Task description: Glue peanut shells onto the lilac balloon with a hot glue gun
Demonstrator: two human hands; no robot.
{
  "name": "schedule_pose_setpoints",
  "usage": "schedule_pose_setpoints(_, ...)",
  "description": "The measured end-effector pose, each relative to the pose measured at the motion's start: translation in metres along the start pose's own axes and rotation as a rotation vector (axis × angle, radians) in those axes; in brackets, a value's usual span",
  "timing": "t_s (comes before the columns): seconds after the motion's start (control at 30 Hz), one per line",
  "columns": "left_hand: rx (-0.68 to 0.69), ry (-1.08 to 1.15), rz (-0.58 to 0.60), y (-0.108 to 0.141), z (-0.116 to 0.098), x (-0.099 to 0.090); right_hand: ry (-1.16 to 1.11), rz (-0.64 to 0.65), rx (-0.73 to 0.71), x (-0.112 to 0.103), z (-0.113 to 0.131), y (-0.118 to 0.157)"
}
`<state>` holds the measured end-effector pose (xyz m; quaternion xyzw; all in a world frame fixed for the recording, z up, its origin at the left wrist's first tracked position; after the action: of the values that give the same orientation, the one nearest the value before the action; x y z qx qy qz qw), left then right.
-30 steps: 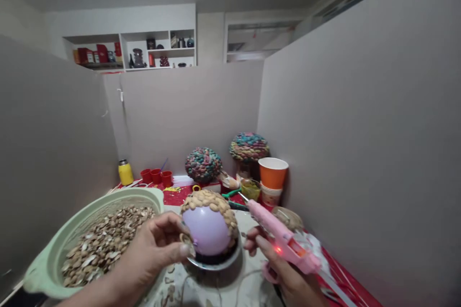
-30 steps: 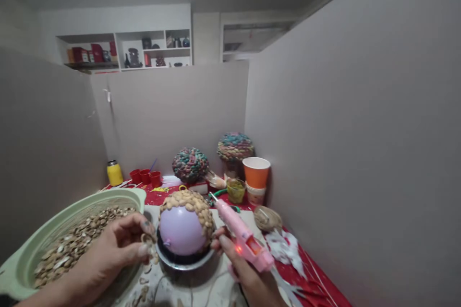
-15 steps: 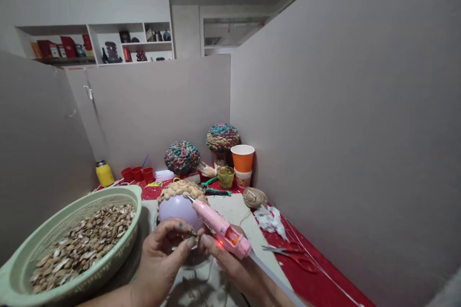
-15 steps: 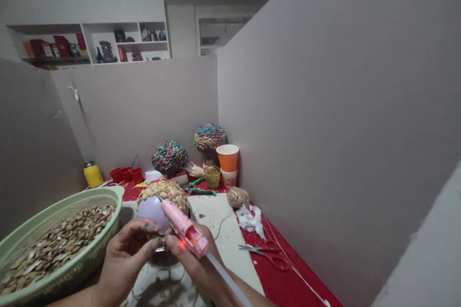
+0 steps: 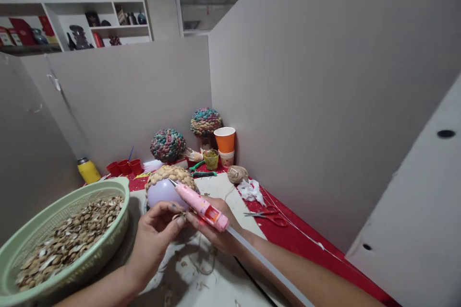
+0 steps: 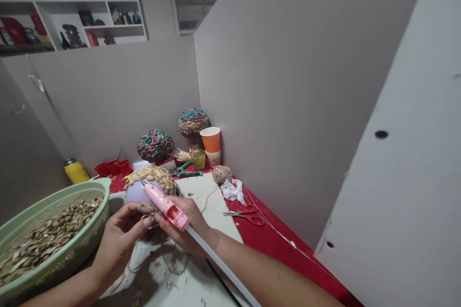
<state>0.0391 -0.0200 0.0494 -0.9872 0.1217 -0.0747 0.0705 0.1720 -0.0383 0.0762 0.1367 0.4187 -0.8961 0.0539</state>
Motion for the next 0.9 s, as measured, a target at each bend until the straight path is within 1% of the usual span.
schedule_pose_setpoints(0.1, -0.058, 0.054, 0.064, -0.002, 0.001, 0.004, 0.07, -0.006, -0.079, -0.003, 0.006, -0.003)
schedule_pose_setpoints(0.2, -0.214, 0.178, 0.122, -0.005, 0.012, 0.01, 0.141, -0.016, -0.122, -0.006, 0.005, -0.005)
schedule_pose_setpoints(0.3, -0.382, 0.251, 0.23, -0.008, 0.023, 0.021, 0.191, 0.009, -0.165, -0.006, 0.007, -0.006)
schedule_pose_setpoints(0.4, -0.486, 0.278, 0.304, -0.009, 0.03, 0.025, 0.215, 0.05, -0.2, -0.004, 0.008, -0.007)
schedule_pose_setpoints(0.5, -0.559, 0.306, 0.348, -0.01, 0.036, 0.026, 0.207, 0.081, -0.218, -0.001, 0.005, -0.005)
schedule_pose_setpoints(0.63, -0.61, 0.317, 0.399, -0.009, 0.041, 0.029, 0.182, 0.092, -0.21, 0.002, 0.0, -0.002)
schedule_pose_setpoints(0.77, -0.602, 0.327, 0.408, -0.006, 0.038, 0.03, 0.167, 0.07, -0.172, 0.0, 0.0, -0.002)
schedule_pose_setpoints(0.83, -0.565, 0.302, 0.373, -0.004, 0.034, 0.023, 0.163, 0.06, -0.149, -0.002, 0.001, -0.003)
schedule_pose_setpoints(0.9, -0.486, 0.241, 0.305, -0.003, 0.027, 0.01, 0.148, 0.044, -0.113, -0.005, 0.0, -0.003)
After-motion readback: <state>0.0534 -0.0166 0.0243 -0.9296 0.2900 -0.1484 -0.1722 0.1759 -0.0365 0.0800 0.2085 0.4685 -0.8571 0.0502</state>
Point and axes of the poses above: each hand's wrist, its own y-axis away from the middle knuckle, its own x-axis out of the palm, z = x × y, the point moved 10 cm from there along -y, towards the middle knuckle, and after that the axes turned 6 degrees about -x, right-handed, at the moved point
